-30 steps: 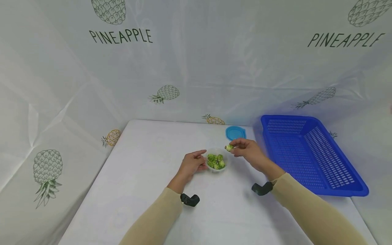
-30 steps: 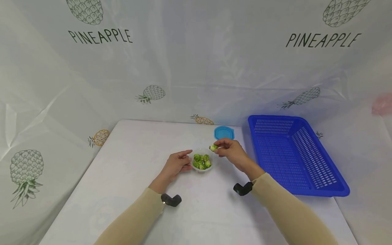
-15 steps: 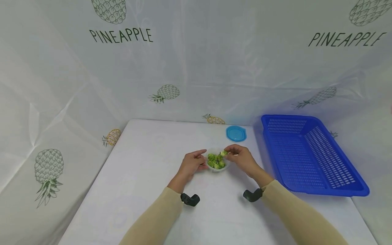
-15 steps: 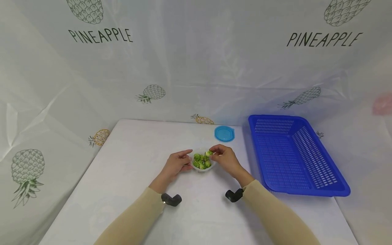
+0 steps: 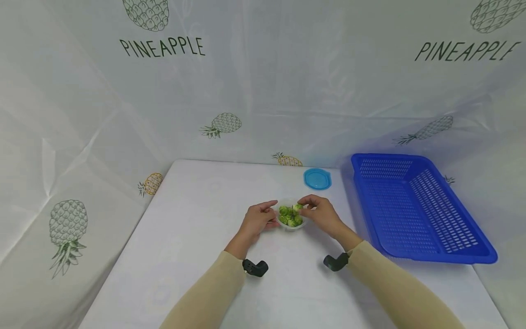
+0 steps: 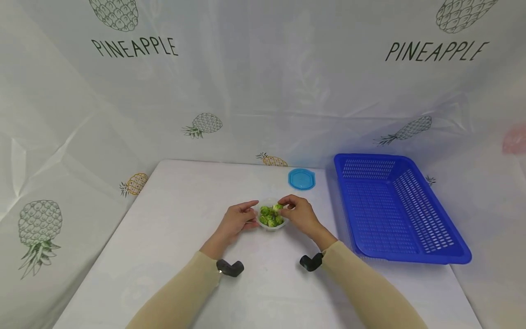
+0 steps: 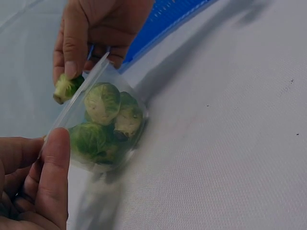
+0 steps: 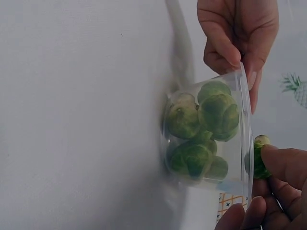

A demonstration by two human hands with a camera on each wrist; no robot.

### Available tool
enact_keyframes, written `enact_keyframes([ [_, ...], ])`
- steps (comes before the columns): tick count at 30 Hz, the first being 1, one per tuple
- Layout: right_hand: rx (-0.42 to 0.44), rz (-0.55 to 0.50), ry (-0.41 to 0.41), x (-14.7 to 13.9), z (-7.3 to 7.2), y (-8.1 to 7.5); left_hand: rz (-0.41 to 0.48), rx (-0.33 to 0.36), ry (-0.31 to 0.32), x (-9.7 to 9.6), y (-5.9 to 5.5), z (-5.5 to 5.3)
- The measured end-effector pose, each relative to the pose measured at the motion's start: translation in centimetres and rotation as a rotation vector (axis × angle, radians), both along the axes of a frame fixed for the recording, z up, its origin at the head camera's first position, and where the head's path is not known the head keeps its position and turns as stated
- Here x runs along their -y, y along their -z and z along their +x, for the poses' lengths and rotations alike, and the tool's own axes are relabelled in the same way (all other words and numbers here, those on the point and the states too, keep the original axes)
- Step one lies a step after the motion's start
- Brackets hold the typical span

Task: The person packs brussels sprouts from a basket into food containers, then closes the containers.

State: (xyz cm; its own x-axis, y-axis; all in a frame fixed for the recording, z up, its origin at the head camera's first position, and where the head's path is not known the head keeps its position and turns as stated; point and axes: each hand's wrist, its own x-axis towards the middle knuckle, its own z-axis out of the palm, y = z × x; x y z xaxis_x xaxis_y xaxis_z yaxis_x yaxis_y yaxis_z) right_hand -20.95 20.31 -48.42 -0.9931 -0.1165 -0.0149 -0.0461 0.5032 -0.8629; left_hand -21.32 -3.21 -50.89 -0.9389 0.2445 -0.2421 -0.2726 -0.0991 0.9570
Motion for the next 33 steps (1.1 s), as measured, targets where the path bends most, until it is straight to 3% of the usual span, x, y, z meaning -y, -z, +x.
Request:
enact_keyframes([
  [12,-0.031,0.014,0.019,-0.3,-0.1,0.2,-0.005,0.001,-0.003,-0.1,-0.3,0.1],
  [19,-0.015,-0.08,0.035,-0.3,-0.1,0.5,-0.013,0.006,-0.011,-0.1,-0.4,0.2],
  [28,0.076,-0.217,0.029,-1.4,-0.5,0.7,-0.021,0.01,0.0,0.0,-0.5,0.3],
  [33,0.112,-0.362,0.068,-2.8,-1.5,0.2,-0.024,0.003,0.001,-0.1,-0.5,0.4],
])
